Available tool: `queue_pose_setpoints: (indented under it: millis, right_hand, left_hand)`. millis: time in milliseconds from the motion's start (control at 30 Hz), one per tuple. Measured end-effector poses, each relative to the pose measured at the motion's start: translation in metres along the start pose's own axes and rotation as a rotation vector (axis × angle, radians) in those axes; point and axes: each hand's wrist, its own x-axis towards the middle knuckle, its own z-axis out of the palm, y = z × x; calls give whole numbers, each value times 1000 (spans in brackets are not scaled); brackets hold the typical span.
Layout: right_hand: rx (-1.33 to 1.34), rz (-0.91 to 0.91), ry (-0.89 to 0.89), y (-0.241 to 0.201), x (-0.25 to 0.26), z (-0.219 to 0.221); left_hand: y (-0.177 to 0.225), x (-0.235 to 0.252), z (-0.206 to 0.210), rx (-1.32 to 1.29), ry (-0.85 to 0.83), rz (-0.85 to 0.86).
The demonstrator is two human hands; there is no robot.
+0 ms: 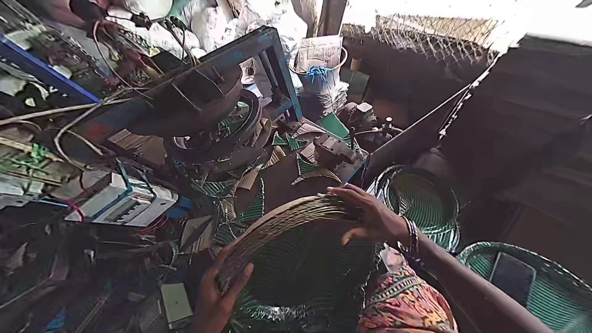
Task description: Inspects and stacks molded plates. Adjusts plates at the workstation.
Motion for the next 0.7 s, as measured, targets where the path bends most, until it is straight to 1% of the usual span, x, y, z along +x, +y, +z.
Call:
queue_pose_setpoints:
  millis: [67, 100, 133, 167, 200, 267, 300, 333, 367, 400, 433, 467, 500, 533, 567, 600, 633, 667, 700]
  right_hand:
    - [-85, 68, 57, 7, -10, 12]
    - [-177, 73, 78, 5, -12, 20]
    - [-306, 37, 135, 2, -12, 30]
    - [-423, -38, 230, 3, -11, 42]
    - [-478, -94, 308, 5, -11, 51]
    - [-437, -102, 433, 17, -13, 59]
    - [-409, -47, 481, 26, -17, 59]
    - [-410, 48, 503, 37, -24, 56]
    - [-441, 181, 465, 46, -33, 52]
    - [-496, 330, 333, 53, -41, 46]
    - [-530, 478, 95, 59, -49, 41]
    - [-520, 605, -192, 62, -52, 36]
    - [-515, 675, -417, 66, -50, 33]
    - [-506, 673, -486, 64, -44, 28]
    - [-485, 571, -382, 53, -34, 19]
    - [-431, 393, -167, 36, -20, 9]
    - [-363, 222, 6, 10, 0, 0]
    - [-254, 78, 70, -24, 21, -6]
    - [-154, -30, 46, -60, 41, -6]
  left_hand:
    - [-14, -22, -7, -101, 188, -139]
    - [-18, -30, -8, -121, 258, -187]
    - [-21, -36, -9, -132, 309, -219]
    - [-23, -40, -12, -134, 342, -230]
    - [-24, -45, -18, -132, 361, -225]
    - [-28, -53, -36, -113, 374, -181]
    - [-29, -57, -47, -99, 417, -172]
    - [-21, -61, -58, -73, 470, -191]
    - [-3, -63, -68, -34, 510, -238]
    - [8, -62, -82, -2, 574, -270]
    - [11, -64, -100, 25, 636, -276]
    - [14, -65, -116, 43, 656, -268]
    - [17, -64, -131, 59, 653, -244]
    - [23, -58, -140, 87, 620, -214]
    - [35, -49, -143, 134, 543, -181]
    - [47, -34, -142, 209, 421, -125]
    - [61, -14, -136, 290, 249, -43]
    - [74, 11, -125, 348, 34, 62]
    - [88, 38, -108, 393, -163, 169]
